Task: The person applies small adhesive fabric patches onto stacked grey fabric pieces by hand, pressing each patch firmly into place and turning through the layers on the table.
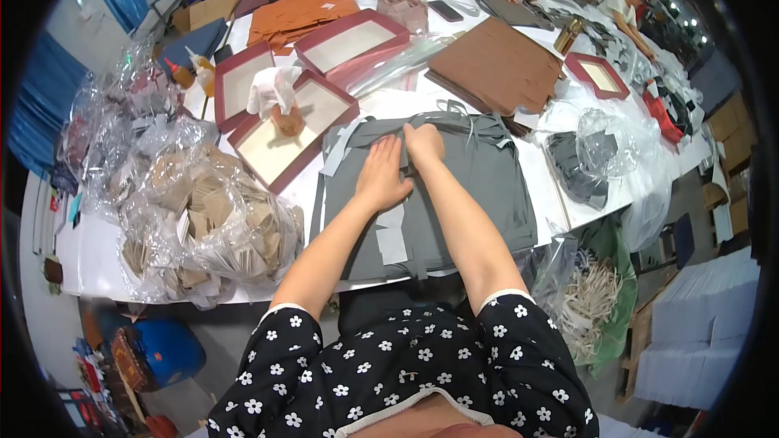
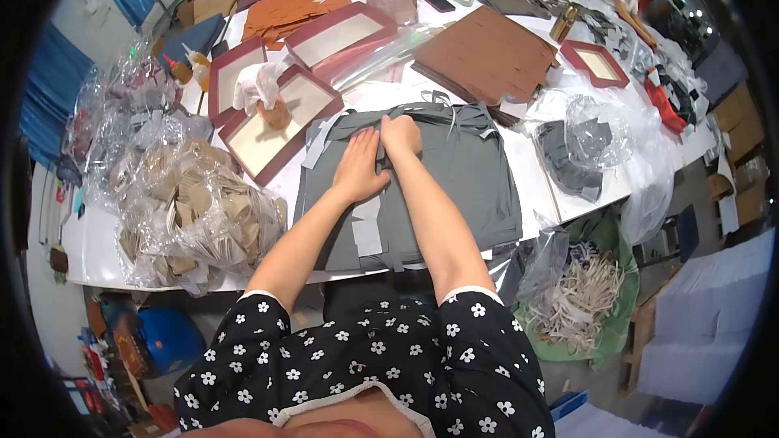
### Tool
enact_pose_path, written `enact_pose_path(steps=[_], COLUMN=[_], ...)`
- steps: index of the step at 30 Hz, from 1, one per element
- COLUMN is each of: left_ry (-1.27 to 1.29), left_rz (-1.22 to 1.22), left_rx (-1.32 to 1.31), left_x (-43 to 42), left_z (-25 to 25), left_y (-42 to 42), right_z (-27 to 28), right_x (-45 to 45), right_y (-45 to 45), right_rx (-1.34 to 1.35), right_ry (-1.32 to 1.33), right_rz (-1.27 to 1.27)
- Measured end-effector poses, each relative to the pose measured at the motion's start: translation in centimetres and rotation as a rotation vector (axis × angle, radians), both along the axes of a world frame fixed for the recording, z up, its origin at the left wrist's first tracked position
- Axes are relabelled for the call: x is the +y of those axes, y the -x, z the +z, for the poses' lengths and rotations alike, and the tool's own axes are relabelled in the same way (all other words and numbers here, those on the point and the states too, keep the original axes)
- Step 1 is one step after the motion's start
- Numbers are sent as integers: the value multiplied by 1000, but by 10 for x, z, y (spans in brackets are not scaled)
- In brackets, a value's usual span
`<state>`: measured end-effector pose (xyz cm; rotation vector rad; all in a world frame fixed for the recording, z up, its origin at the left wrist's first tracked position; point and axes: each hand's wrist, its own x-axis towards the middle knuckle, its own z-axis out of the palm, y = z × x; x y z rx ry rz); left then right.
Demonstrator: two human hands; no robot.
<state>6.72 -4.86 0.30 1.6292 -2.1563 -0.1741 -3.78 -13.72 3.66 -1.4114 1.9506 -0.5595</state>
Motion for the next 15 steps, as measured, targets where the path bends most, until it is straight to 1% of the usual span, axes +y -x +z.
enact_pose_path(steps=[1,2,5,9,12,15], left_ry=[11,21,28,26,-69,-40], left_rz=[-5,-10,8,113,129,164], left_rx=[18,34,51,2,-162,-61], left_x=[0,0,-1,3,5,-3], left_z=[1,2,-3,0,14,4], left_y=[1,3,5,9,14,11], right_z=[2,-3,1,-24,-40,-39], right_x=[3,8,23,13,-2,-19], right_y=[-4,-12,-19,-11,4,30], right_rx=[62,137,145,128,89,-169], right_ry=[24,141,228,300,346,270], right_rz=[27,2,-19,36,114,287])
